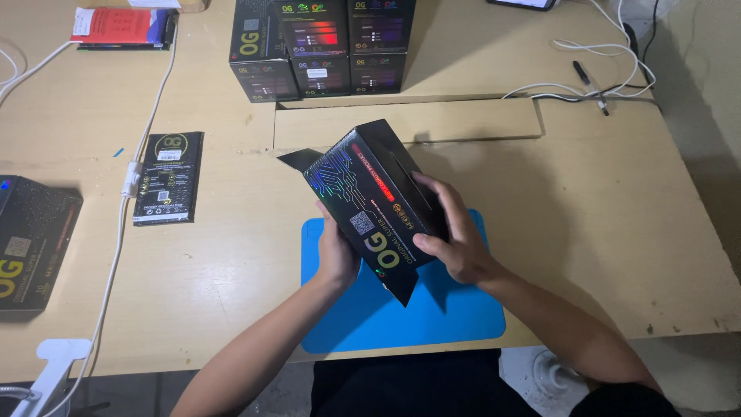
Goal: Unboxing a package of mobile phone screens and peeling the protective film off one of them.
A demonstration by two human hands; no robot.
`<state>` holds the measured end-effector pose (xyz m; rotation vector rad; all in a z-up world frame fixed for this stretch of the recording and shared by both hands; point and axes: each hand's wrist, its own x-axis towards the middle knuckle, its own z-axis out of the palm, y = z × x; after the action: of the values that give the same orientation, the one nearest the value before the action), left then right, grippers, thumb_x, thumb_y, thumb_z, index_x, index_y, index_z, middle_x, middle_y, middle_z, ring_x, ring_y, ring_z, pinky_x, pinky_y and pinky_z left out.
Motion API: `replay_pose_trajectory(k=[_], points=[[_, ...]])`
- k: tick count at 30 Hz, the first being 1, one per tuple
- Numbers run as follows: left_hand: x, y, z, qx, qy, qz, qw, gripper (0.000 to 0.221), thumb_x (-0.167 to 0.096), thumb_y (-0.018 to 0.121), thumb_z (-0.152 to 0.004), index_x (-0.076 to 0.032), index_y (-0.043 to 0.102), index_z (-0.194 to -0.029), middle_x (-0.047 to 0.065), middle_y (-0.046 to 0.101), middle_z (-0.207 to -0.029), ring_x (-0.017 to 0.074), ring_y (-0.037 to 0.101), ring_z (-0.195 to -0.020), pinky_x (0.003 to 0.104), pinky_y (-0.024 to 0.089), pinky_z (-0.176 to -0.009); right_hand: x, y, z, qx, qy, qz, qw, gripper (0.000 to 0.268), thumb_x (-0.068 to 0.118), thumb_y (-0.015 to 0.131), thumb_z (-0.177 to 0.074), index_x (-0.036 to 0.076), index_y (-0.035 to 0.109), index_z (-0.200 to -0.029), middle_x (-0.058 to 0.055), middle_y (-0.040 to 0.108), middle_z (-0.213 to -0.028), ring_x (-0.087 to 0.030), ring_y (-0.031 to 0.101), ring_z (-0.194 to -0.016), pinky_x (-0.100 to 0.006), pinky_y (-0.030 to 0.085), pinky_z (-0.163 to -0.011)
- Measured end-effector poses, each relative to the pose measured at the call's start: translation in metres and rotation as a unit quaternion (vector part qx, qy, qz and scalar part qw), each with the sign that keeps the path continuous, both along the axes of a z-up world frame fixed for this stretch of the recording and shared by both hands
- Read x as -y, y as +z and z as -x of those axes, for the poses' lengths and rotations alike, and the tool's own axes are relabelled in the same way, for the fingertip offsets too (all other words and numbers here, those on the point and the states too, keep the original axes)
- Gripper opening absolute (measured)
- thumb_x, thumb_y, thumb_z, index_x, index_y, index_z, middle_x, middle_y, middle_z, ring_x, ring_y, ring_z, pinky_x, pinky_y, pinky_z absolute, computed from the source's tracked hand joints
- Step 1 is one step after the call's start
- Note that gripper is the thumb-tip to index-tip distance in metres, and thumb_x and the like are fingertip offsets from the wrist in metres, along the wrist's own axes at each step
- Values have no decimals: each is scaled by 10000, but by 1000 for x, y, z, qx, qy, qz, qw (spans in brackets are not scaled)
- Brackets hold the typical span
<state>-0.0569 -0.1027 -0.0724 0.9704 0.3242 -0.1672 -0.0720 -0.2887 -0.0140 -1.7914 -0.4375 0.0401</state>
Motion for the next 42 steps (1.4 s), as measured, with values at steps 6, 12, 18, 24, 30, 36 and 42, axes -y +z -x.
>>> replay_pose_trajectory(k=[6, 12, 18, 24, 30, 36, 42], points=[[-1, 7, -3, -28, 14, -134, 990, 942, -699, 93, -1012, 33, 651, -1214, 241, 704, -1161, 365, 719, -1119, 422, 626, -858, 5, -12, 7, -12, 9, -52, 999, 904, 365, 715, -825, 66, 339, -1591, -230, 475, -1403, -365, 474, -1365, -529, 402, -1131], [11, 40, 11, 4, 17, -200, 980, 906, -637, 50, -1037, 12, 547, -1426, 295, 557, -1428, 451, 509, -1379, 542, 472, -1106, 11, -21, 2, -12, 7, -109, 994, 898, 371, 707, -805, 54, 359, -1571, -219, 555, -1348, -340, 525, -1304, -537, 414, -1120], [6, 31, 12, 34, 8, -284, 958, 777, -553, 54, -1087, -21, 299, -1599, 259, 236, -1655, 460, 144, -1540, 550, 83, -1272, 29, -40, -20, 4, -8, -156, 988, 899, 438, 676, -798, 61, 375, -1556, -181, 552, -1362, -284, 519, -1305, -482, 411, -1127], [-1, -7, -3, 67, 32, 70, 995, 775, -727, 298, -991, -140, 658, -1348, 157, 701, -1341, 300, 660, -1232, 448, 517, -1070, 14, -33, -4, 8, 5, -140, 990, 925, 422, 702, -757, 28, 400, -1537, -217, 591, -1300, -319, 551, -1256, -511, 445, -1086], [-24, -117, -26, 205, -80, 7, 975, 892, -726, 326, -970, -6, 521, -1459, 267, 687, -1264, 349, 711, -1111, 521, 603, -912, 22, -41, -4, 7, -3, -144, 990, 897, 429, 689, -786, 21, 390, -1527, -206, 592, -1275, -317, 557, -1259, -500, 442, -1089], [-7, -35, -11, 208, -82, -25, 974, 781, -626, 402, -999, -35, 448, -1508, 251, 661, -1296, 374, 696, -1135, 563, 601, -930, 26, -41, -16, -1, -30, -191, 981, 865, 411, 678, -775, -15, 445, -1491, -200, 606, -1302, -290, 561, -1248, -463, 459, -1078], [-1, -34, -8, 207, -68, 15, 976, 672, -526, 386, -1056, -48, 404, -1528, 240, 646, -1310, 360, 676, -1158, 570, 592, -946, 41, -42, -30, -9, -38, -210, 977, 905, 417, 651, -735, -30, 457, -1498, -204, 615, -1311, -282, 580, -1233, -444, 482, -1033]])
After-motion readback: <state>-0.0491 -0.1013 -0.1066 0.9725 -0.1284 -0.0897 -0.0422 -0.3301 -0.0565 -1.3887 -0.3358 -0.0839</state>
